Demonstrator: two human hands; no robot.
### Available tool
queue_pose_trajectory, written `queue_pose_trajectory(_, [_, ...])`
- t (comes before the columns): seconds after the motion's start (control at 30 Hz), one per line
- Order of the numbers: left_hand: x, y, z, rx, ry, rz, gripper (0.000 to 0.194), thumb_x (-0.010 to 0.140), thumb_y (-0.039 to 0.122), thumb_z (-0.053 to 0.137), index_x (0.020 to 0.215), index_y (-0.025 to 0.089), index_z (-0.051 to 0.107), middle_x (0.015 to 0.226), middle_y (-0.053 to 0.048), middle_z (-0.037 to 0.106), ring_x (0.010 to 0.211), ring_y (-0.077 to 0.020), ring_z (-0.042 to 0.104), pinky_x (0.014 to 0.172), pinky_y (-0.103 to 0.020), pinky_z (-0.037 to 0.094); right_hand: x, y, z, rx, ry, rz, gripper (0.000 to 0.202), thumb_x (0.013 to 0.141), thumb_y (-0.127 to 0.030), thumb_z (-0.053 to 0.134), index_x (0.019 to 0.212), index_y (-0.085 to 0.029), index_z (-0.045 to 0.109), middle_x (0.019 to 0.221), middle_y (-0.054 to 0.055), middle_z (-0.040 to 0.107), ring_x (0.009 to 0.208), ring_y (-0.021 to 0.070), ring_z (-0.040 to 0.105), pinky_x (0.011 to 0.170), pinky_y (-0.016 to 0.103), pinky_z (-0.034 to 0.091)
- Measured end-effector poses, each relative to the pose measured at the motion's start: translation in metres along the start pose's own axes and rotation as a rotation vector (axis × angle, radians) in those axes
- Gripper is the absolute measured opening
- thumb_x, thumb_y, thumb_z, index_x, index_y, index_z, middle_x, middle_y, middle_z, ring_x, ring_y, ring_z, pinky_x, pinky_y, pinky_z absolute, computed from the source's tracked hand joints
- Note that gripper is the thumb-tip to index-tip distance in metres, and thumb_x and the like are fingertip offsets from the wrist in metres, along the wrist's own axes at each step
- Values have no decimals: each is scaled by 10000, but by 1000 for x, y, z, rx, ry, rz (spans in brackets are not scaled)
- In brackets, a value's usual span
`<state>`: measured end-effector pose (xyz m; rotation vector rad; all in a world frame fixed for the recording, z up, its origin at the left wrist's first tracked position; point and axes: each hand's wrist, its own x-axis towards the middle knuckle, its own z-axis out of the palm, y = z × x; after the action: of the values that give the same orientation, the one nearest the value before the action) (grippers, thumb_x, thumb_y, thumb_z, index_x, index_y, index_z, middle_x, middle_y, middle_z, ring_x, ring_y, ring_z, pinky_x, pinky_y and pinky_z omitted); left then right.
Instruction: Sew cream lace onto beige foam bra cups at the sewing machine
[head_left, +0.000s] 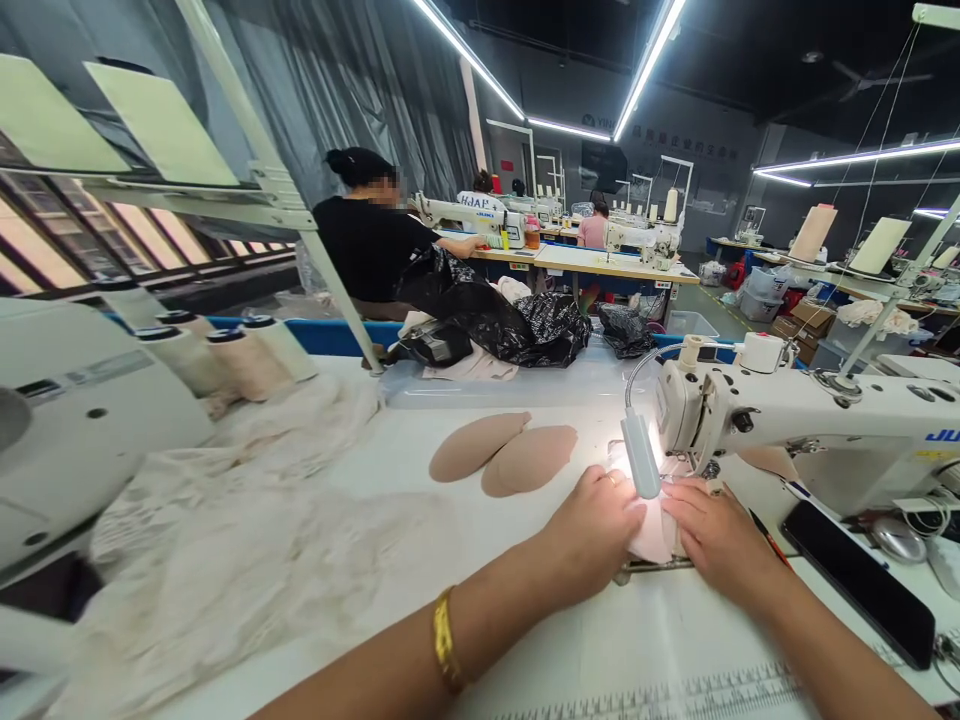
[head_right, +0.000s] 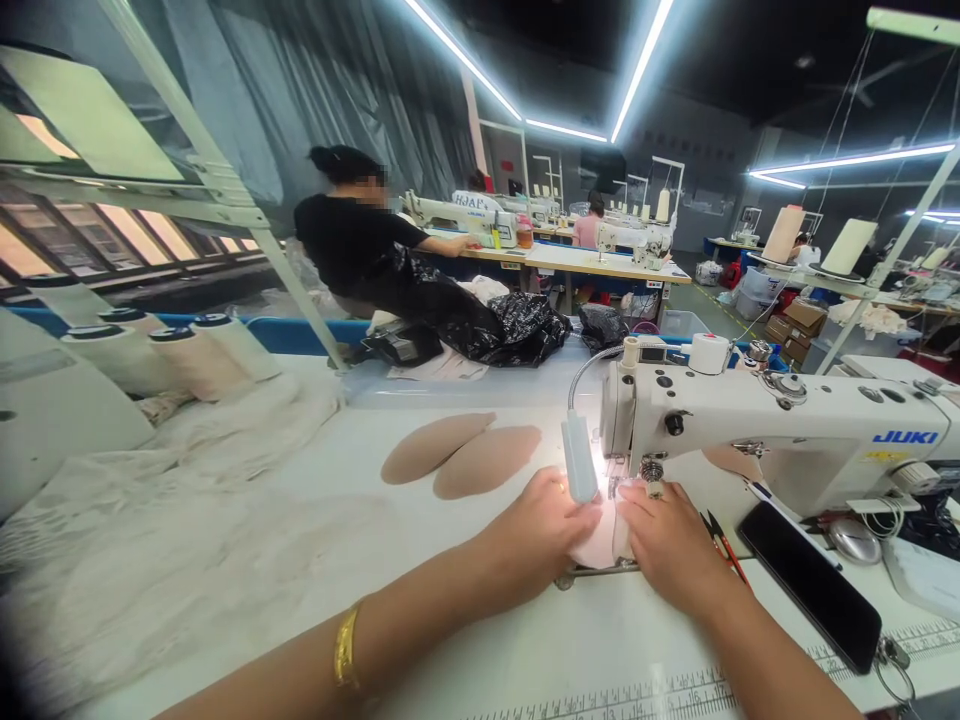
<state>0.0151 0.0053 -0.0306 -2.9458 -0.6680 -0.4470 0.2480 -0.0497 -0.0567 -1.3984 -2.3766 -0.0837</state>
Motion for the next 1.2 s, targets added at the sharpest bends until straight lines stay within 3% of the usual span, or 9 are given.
queue_pose_trajectory(0.1, [-1, -4, 2, -57, 83, 153, 224, 663, -18, 578, 722, 179, 489, 815, 1, 621, 681, -158, 463, 784, -370, 319, 1, 2, 1, -9, -32, 39, 446, 868, 9, 472, 1196, -213, 678, 1374, 62, 709, 1233, 325, 612, 973, 485, 495])
queue_pose_trajectory(0.2, [0, -8, 1, -114, 119, 205, 241, 626, -50, 536, 694, 171, 467, 770, 38, 630, 636, -129, 454, 816, -370, 306, 1, 3, 1, -44, -56, 88, 447, 891, -11, 451, 1232, -192, 676, 1408, 91, 689, 1209, 338, 628, 932, 493, 516])
queue_pose_trajectory(0.3, [2, -11, 0, -123, 110, 187, 243, 603, -55, 526, 662, 167, 446, 745, 37, 628, 650, -135, 498, 819, -369, 293, 1, 3, 0, -41, -10, 49, 449, 899, -16, 448, 1221, -216, 690, 1391, 88, 697, 1168, 315, 650, 892, 459, 532])
queue_pose_trajectory(0.47, [3, -13, -1, -97, 89, 157, 265, 554, -63, 507, 668, 171, 455, 679, 51, 571, 635, -137, 496, 789, -366, 271, 1, 4, 0, 39, 25, -36, 486, 863, 21, 482, 1174, -277, 706, 1200, 42, 771, 1115, 259, 662, 905, 403, 543])
queue_pose_trajectory(0.77, [5, -17, 11, -91, 125, 93, 229, 609, -64, 520, 665, 156, 494, 722, 46, 632, 714, -160, 547, 820, -404, 257, 2, 7, 4, 62, -47, 102, 545, 859, -6, 452, 1292, -240, 687, 1410, 55, 696, 1235, 316, 630, 997, 515, 544])
queue_pose_trajectory(1.0, [7, -12, 13, -77, 122, 54, 224, 671, -64, 563, 653, 155, 519, 717, 43, 647, 729, -164, 563, 861, -417, 285, 3, 7, 1, 53, -61, 121, 511, 910, -42, 451, 1310, -261, 683, 1416, 41, 693, 1239, 304, 636, 1003, 514, 551])
queue_pose_trajectory(1.2, [6, -10, 15, -64, 113, 35, 210, 672, -44, 592, 677, 156, 527, 736, 24, 659, 767, -177, 589, 933, -466, 297, -3, 11, 0, 66, 77, 80, 373, 970, -87, 436, 1225, -216, 675, 1194, 103, 749, 1102, 299, 647, 899, 466, 575])
